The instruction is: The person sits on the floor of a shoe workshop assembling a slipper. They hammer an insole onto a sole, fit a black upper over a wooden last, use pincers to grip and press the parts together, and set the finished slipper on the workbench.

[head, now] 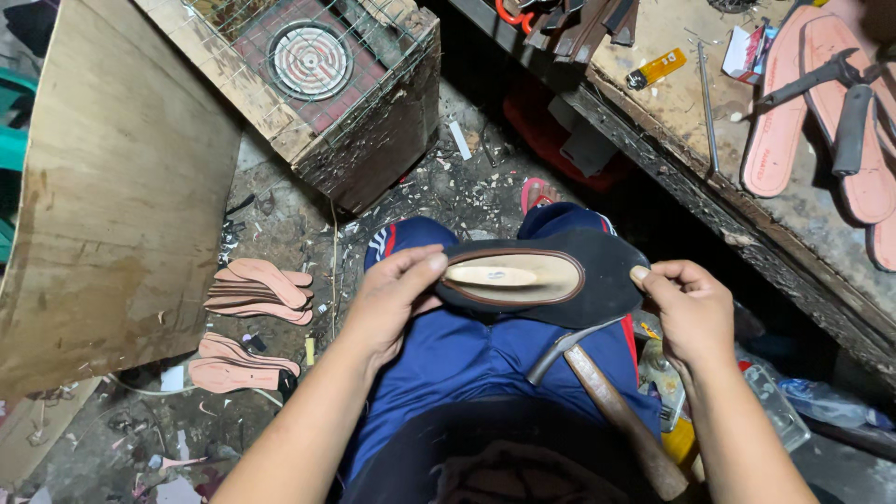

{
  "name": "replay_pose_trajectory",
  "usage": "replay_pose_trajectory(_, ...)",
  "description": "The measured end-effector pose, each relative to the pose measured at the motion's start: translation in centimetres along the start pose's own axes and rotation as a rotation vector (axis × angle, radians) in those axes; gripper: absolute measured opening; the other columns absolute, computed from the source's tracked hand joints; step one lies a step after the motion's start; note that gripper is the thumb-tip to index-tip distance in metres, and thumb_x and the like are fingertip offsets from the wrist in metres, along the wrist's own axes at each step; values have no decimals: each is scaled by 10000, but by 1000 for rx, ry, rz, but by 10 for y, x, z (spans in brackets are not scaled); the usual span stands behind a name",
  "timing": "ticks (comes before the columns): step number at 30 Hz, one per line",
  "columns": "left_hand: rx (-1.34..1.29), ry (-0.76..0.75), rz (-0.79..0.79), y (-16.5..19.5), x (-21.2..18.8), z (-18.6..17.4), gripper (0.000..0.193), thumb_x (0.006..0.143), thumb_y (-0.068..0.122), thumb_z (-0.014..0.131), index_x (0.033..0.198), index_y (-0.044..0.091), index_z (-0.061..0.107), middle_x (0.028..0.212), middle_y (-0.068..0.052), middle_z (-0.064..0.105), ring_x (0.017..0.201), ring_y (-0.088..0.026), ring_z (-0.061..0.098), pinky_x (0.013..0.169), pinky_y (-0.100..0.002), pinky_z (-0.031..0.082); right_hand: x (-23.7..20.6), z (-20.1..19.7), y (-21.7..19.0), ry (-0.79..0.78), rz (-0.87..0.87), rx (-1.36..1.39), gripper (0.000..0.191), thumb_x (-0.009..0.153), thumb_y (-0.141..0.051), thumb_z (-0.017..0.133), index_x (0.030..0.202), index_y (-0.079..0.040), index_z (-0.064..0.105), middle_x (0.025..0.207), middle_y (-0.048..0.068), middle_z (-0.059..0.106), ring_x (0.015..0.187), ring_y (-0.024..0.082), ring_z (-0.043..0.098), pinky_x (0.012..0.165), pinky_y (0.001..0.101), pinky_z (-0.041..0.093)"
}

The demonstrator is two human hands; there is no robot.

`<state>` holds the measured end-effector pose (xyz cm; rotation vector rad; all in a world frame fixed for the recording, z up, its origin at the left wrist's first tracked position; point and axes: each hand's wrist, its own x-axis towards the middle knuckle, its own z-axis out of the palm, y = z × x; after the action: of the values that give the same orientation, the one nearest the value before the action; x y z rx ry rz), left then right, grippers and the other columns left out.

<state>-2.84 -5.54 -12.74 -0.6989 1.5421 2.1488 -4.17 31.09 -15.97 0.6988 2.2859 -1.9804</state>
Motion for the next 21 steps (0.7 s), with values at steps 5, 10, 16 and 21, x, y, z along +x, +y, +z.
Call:
replay_pose_trajectory(5, -2, -81, -82, 6, 16, -1, 417, 881, 296, 734, 1211, 45, 692, 1053, -38, 751, 936, -124, 699, 845, -322, 560, 1, -2, 8, -29, 30, 79, 86, 884, -39, 764, 925, -19, 691, 834, 16, 693, 711, 80, 632, 666, 231, 521)
replay_pose_trajectory(10, -23, -138, -143, 8, 25, -9, 351, 889, 286, 750, 1134, 38, 709, 1022, -49, 758, 925, -137, 710, 879, -331, 571, 0, -1, 9, -13, 38, 46, 85, 891, -28, 765, 936, -16, 694, 829, 18, 684, 696, 76, 611, 648, 224, 498)
replay_pose_trajectory(16, -116, -135, -94, -6, 27, -8, 401, 894, 291, 744, 1209, 47, 703, 1067, -34, 758, 944, -122, 693, 862, -313, 545, 1, -3, 12, -9, 26, 59, 86, 894, -18, 767, 938, -17, 693, 834, 7, 682, 696, 58, 592, 648, 207, 480)
replay_pose_trajectory(21, -205, -110, -108, -12, 25, -7, 490, 896, 345, 700, 1300, 69, 669, 1126, -25, 757, 981, -110, 685, 868, -317, 538, 0, -4, 13, -1, 2, 29, 92, 905, -21, 777, 950, -13, 698, 846, 4, 674, 714, 53, 579, 659, 204, 466)
